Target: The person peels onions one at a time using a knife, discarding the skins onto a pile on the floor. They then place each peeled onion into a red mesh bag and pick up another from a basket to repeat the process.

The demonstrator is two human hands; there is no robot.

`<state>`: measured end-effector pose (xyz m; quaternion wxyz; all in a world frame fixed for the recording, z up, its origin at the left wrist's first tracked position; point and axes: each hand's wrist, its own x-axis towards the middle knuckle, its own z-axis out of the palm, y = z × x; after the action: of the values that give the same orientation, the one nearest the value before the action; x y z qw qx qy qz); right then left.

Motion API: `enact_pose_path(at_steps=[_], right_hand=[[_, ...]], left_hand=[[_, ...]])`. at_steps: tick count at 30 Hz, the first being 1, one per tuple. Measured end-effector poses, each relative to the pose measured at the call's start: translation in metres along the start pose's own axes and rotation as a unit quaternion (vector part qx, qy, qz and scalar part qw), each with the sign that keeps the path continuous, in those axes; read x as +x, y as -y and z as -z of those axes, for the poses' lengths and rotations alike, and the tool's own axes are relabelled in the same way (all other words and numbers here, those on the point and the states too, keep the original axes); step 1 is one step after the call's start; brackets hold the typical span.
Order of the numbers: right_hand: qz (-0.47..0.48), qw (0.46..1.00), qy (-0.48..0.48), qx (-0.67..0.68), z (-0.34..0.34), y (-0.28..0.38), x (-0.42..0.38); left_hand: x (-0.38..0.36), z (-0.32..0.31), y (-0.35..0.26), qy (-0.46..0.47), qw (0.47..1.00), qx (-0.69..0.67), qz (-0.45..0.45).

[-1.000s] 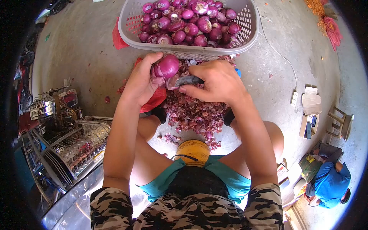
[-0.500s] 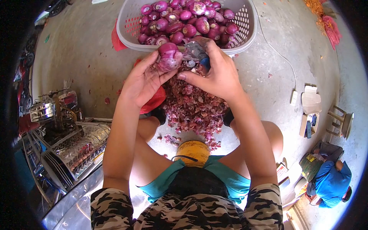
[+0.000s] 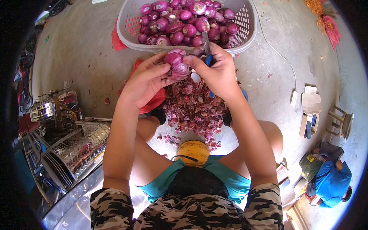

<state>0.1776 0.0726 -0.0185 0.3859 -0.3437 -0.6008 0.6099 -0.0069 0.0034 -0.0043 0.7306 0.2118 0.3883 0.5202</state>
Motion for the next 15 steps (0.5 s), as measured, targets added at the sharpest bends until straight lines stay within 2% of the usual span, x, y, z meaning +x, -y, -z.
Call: enact_pose_path(at_steps=[4,7,12,15], right_hand=[[-0.084,0.991,0.005,0.1,-0.0012,0.0083,-0.0003],[-0.135,0.979,0.065,0.136,0.0017,0.0088,-0.0002],[-0.128,0.982,0.071,0.117,0.0031,0.0073,0.0009],[-0.135,0.979,0.079,0.128,0.0047,0.0086,0.0011]], left_hand=[[-0.0006,0.002,-0.0004,0.025,1.0,-0.002,-0.004],[-0.0008,0.0032,0.0004,0.015,1.0,0.02,-0.013],[-0.0007,0.0024,0.0029,-0.03,0.997,0.051,-0.04],[-0.003,0.0019,-0.0001,-0.023,0.996,0.073,-0.038]])
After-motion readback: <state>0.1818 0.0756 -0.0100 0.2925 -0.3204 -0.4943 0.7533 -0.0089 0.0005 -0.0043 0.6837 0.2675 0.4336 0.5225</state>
